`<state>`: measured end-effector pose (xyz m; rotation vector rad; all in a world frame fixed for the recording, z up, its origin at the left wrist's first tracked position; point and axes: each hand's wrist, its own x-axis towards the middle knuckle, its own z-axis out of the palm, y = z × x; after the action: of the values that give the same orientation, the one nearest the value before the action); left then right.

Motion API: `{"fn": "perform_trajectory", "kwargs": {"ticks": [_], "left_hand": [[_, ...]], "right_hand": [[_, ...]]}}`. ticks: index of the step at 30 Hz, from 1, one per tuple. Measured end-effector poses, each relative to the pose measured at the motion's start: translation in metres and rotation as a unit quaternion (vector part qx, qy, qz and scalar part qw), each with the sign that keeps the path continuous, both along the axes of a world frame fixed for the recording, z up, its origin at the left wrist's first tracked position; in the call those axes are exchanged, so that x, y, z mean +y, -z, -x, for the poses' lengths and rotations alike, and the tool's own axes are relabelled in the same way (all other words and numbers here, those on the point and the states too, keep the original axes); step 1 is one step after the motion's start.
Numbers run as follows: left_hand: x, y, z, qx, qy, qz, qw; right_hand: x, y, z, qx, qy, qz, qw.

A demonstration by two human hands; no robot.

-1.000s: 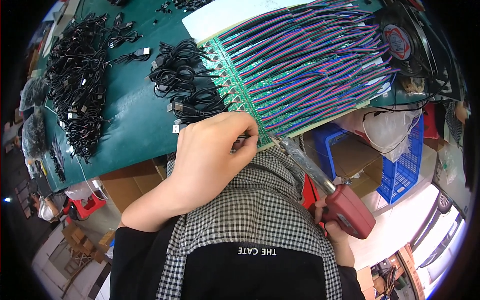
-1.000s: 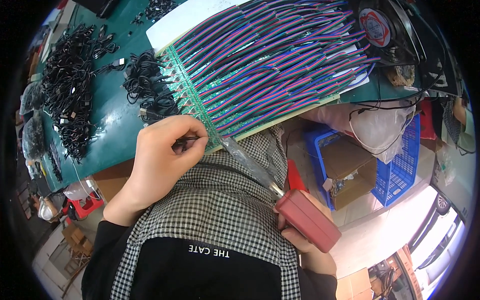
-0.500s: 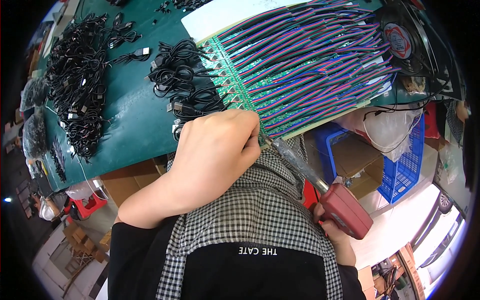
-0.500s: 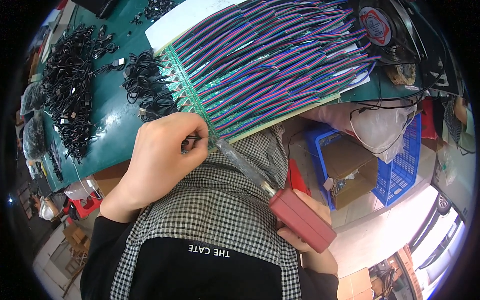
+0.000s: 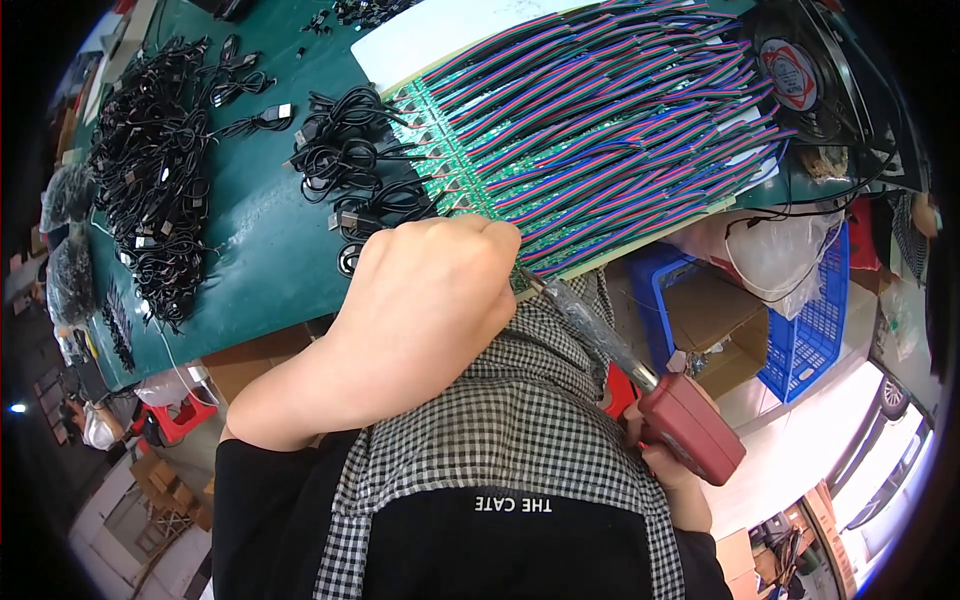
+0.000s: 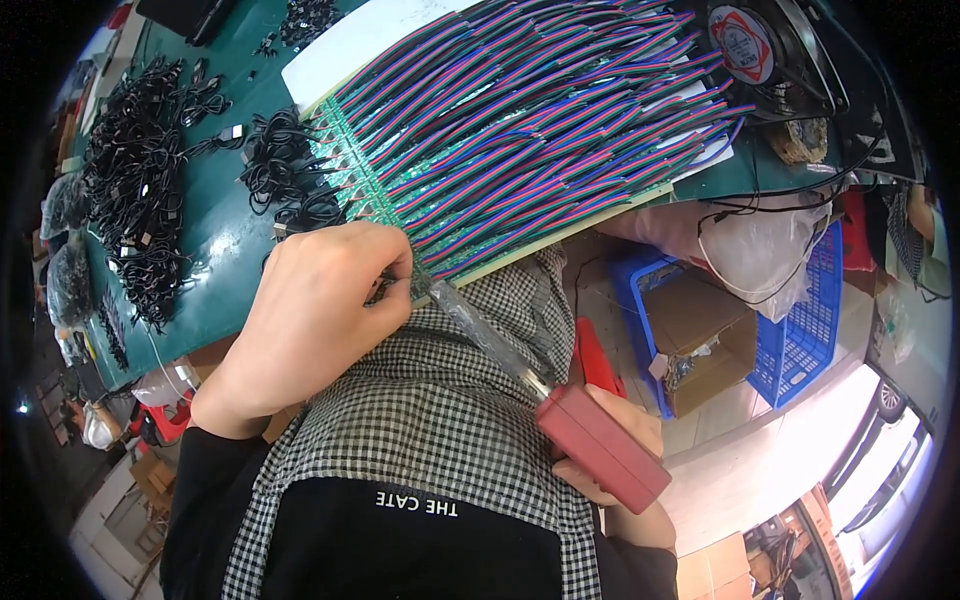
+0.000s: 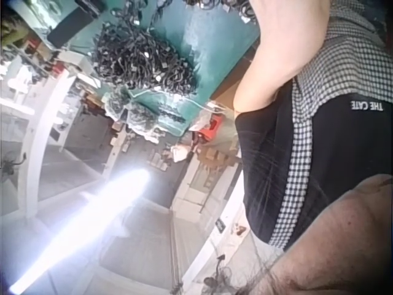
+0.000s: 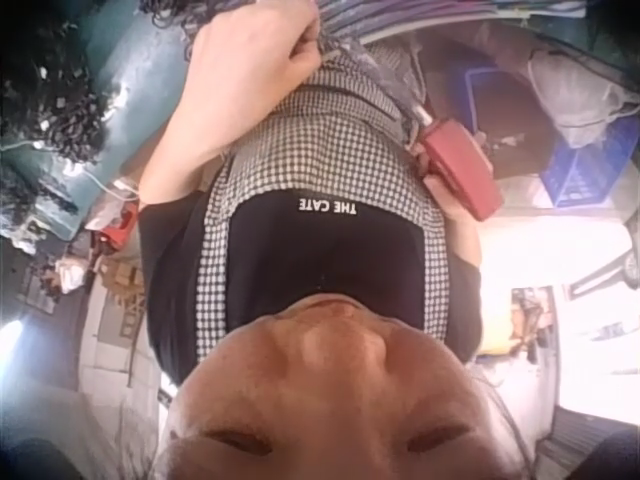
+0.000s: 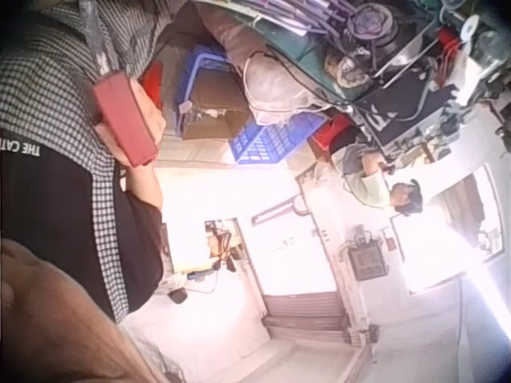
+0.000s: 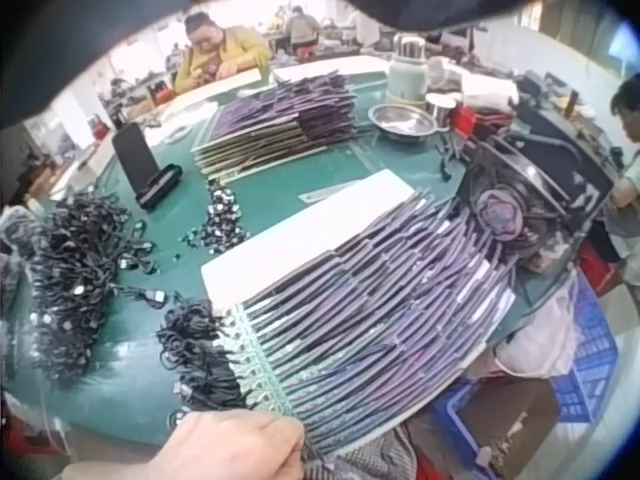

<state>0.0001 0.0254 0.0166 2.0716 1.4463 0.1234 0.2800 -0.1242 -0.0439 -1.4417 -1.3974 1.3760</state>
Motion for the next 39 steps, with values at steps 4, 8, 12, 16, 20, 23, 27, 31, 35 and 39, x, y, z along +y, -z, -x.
{"fn": "perform_trajectory", "kwargs": {"ticks": [4,8,12,16,20,23,27,31,35,39], "left_hand": [[0.0,-0.001,-0.001,0.002,0.001,-0.002,1.0],[0.001,0.0,-0.001,0.0,0.002,-0.004,1.0],[0.0,0.0,0.0,-0.011,-0.006,0.001,1.0],[0.0,0.001,0.002,-0.017,-0.009,0.0,1.0],[0.0,0.0,0.0,-0.012,-0.007,0.002,1.0],[0.001,-0.002,-0.001,-0.011,-0.009,0.001,1.0],[0.001,-0.004,0.0,-0.038,0.024,-0.008,0.999],[-0.002,-0.003,-0.005,-0.032,-0.024,0.009,0.999],[-0.005,-0.006,-0.003,-0.023,-0.033,0.015,0.999],[-0.005,-0.002,-0.002,-0.042,-0.028,-0.02,0.999]], "right_hand": [[0.006,-0.006,0.003,-0.012,-0.008,-0.005,1.0],[0.007,-0.006,0.005,0.006,0.009,-0.003,1.0],[0.021,-0.008,0.011,-0.047,-0.021,-0.138,0.989],[0.018,-0.006,0.008,-0.015,-0.061,-0.023,0.998],[0.028,-0.008,0.012,-0.108,-0.072,-0.173,0.976],[-0.001,-0.007,0.004,0.013,0.063,0.058,0.996],[0.016,-0.039,0.006,0.046,0.087,0.056,0.994],[0.028,-0.03,0.011,0.083,0.222,-0.068,0.969],[0.06,-0.035,-0.015,0.046,0.255,-0.298,0.919],[0.101,-0.037,-0.024,0.074,0.335,-0.402,0.849]]}}
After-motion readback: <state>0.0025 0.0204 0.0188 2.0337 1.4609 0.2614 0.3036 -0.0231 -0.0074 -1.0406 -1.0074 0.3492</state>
